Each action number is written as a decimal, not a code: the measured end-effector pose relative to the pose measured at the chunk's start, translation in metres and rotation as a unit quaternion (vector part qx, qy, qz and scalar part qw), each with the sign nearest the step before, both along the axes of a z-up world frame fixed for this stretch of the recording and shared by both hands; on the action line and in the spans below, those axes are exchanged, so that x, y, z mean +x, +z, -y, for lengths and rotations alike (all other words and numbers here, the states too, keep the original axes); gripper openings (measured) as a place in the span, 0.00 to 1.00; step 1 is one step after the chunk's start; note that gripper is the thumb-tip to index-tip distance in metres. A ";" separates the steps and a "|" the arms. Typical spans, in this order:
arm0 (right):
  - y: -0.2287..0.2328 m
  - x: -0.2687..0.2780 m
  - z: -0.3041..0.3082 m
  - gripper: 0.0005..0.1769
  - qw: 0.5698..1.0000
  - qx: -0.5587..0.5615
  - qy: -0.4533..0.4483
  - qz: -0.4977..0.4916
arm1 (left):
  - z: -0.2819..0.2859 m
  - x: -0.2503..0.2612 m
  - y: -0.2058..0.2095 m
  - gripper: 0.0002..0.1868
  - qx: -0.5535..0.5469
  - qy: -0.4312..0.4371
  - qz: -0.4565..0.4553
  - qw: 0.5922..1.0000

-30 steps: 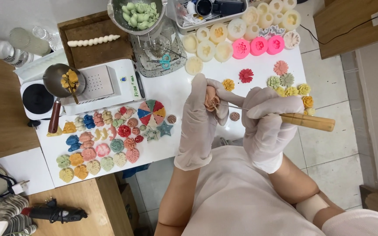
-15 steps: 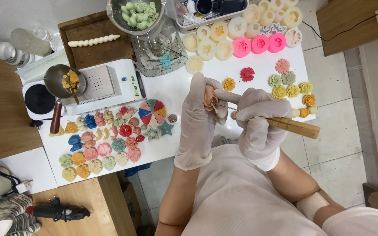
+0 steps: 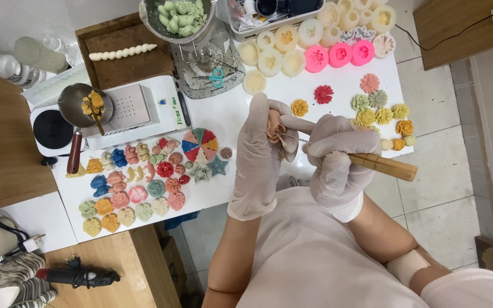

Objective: Assembling and detailing small decorative wax or soap roses using various tools.

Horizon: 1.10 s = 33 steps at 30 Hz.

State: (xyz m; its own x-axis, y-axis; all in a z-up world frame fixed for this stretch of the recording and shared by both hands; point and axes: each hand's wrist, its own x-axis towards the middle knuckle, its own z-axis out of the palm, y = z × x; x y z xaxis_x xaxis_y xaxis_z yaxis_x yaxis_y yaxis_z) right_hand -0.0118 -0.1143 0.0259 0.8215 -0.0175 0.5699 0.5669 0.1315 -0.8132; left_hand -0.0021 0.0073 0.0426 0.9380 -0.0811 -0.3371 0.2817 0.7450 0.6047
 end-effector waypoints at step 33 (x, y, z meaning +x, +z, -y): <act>-0.008 -0.007 0.002 0.12 0.995 -0.100 0.005 -0.014 | 0.001 -0.001 -0.006 0.22 0.041 0.030 -0.048 0.998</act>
